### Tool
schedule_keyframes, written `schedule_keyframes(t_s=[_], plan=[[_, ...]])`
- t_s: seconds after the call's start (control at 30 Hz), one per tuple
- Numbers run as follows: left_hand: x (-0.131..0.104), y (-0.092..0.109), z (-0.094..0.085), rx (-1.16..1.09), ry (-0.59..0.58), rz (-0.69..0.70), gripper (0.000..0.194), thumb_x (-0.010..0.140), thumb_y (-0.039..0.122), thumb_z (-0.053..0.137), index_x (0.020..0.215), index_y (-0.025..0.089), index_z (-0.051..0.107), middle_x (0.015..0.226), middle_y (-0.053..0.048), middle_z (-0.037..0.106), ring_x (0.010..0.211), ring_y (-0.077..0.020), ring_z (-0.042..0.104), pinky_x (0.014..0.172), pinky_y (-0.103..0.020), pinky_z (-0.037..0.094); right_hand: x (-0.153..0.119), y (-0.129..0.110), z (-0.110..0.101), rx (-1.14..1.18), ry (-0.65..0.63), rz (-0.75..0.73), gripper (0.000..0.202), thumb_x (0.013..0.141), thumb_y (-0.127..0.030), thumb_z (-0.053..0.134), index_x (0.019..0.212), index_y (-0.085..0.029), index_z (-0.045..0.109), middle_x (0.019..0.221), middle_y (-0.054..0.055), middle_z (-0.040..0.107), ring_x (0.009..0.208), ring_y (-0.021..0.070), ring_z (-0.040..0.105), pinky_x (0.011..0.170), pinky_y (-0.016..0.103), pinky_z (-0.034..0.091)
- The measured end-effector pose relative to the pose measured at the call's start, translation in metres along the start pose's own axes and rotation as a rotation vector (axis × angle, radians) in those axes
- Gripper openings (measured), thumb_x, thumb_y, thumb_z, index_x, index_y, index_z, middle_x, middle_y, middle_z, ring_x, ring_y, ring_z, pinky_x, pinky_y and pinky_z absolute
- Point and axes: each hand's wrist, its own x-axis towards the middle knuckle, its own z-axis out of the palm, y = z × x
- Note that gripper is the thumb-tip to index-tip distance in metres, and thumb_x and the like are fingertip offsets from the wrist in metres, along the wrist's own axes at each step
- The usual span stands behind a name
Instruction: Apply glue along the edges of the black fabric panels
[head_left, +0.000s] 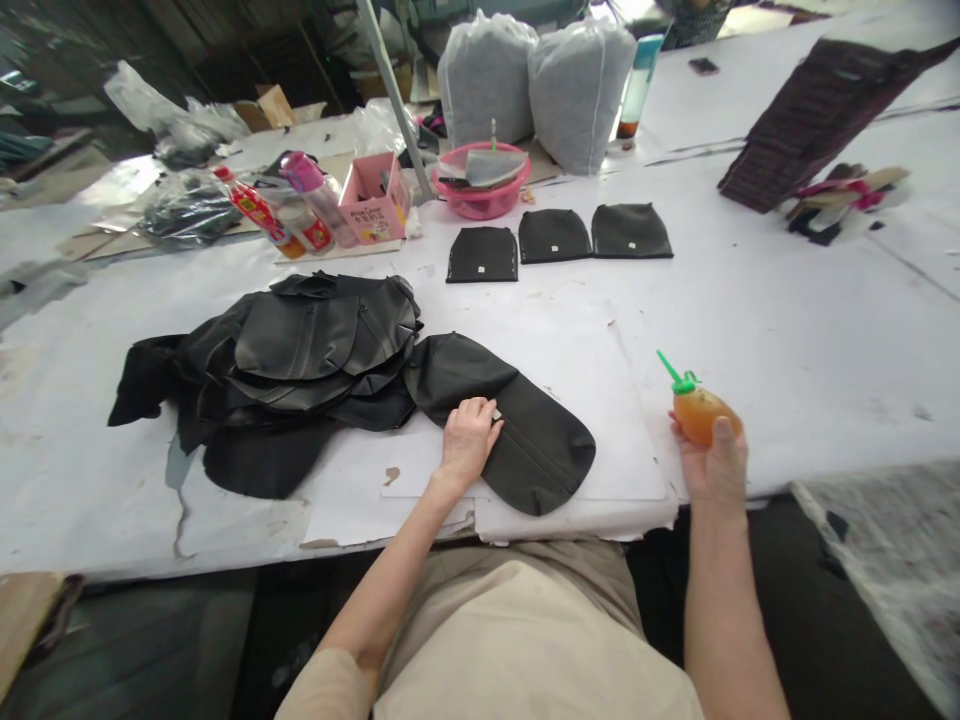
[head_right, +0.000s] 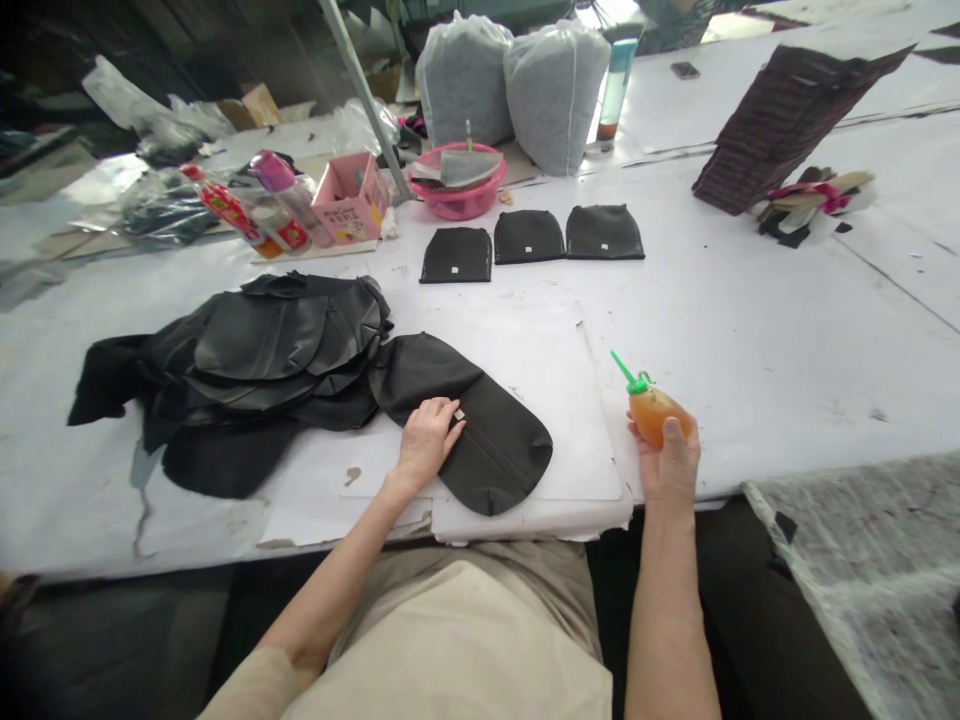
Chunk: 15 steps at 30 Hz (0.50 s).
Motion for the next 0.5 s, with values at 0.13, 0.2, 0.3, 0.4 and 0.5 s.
schedule_keyframes(t_s=[0.13, 0.2, 0.3, 0.4, 0.5], plan=[[0.009, -0.011, 0.011, -0.006, 0.056, -0.081, 0.029, 0.096, 0.025, 0.054, 0.122, 0.014, 0.059, 0.115, -0.013, 0.063, 0.104, -0.0267, 0.057, 0.09, -0.038, 0.047, -0.001, -0.002, 0.001, -0.002, -0.002, 0.01, 0.06, 0.058, -0.049, 0.09, 0.104, -0.018, 0.068, 0.098, 0.004, 0.073, 0.075, 0.0178, 0.073, 0.057, 0.024, 0.058], [0.018, -0.012, 0.012, 0.018, 0.037, -0.116, 0.019, 0.097, 0.024, 0.052, 0.109, 0.015, 0.064, 0.108, -0.013, 0.064, 0.101, -0.0265, 0.057, 0.089, -0.038, 0.048, -0.001, -0.001, 0.001, -0.004, 0.003, 0.011, 0.06, 0.058, -0.05, 0.089, 0.105, -0.019, 0.067, 0.098, 0.003, 0.073, 0.074, 0.0176, 0.073, 0.056, 0.024, 0.058], [0.031, -0.01, 0.012, 0.095, -0.022, -0.162, 0.015, 0.096, 0.019, 0.05, 0.095, 0.015, 0.064, 0.1, -0.013, 0.064, 0.097, -0.0271, 0.058, 0.085, -0.038, 0.049, 0.0, 0.0, 0.0, 0.002, 0.011, 0.015, 0.063, 0.056, -0.051, 0.09, 0.104, -0.019, 0.067, 0.097, 0.003, 0.073, 0.073, 0.0176, 0.072, 0.055, 0.024, 0.058], [0.039, -0.007, 0.013, 0.143, -0.022, -0.19, 0.014, 0.094, 0.014, 0.048, 0.092, 0.014, 0.062, 0.098, -0.014, 0.064, 0.095, -0.0277, 0.059, 0.081, -0.038, 0.048, 0.0, 0.0, 0.0, 0.018, 0.013, 0.017, 0.063, 0.055, -0.051, 0.091, 0.103, -0.019, 0.066, 0.097, 0.004, 0.072, 0.074, 0.0176, 0.072, 0.056, 0.024, 0.058], [0.04, -0.009, 0.01, 0.058, 0.038, -0.183, 0.013, 0.094, 0.013, 0.045, 0.09, 0.015, 0.058, 0.095, -0.014, 0.064, 0.092, -0.0269, 0.061, 0.079, -0.037, 0.048, -0.001, 0.0, 0.001, 0.03, 0.008, 0.011, 0.062, 0.056, -0.05, 0.091, 0.103, -0.019, 0.066, 0.098, 0.004, 0.072, 0.077, 0.0176, 0.072, 0.057, 0.024, 0.058]])
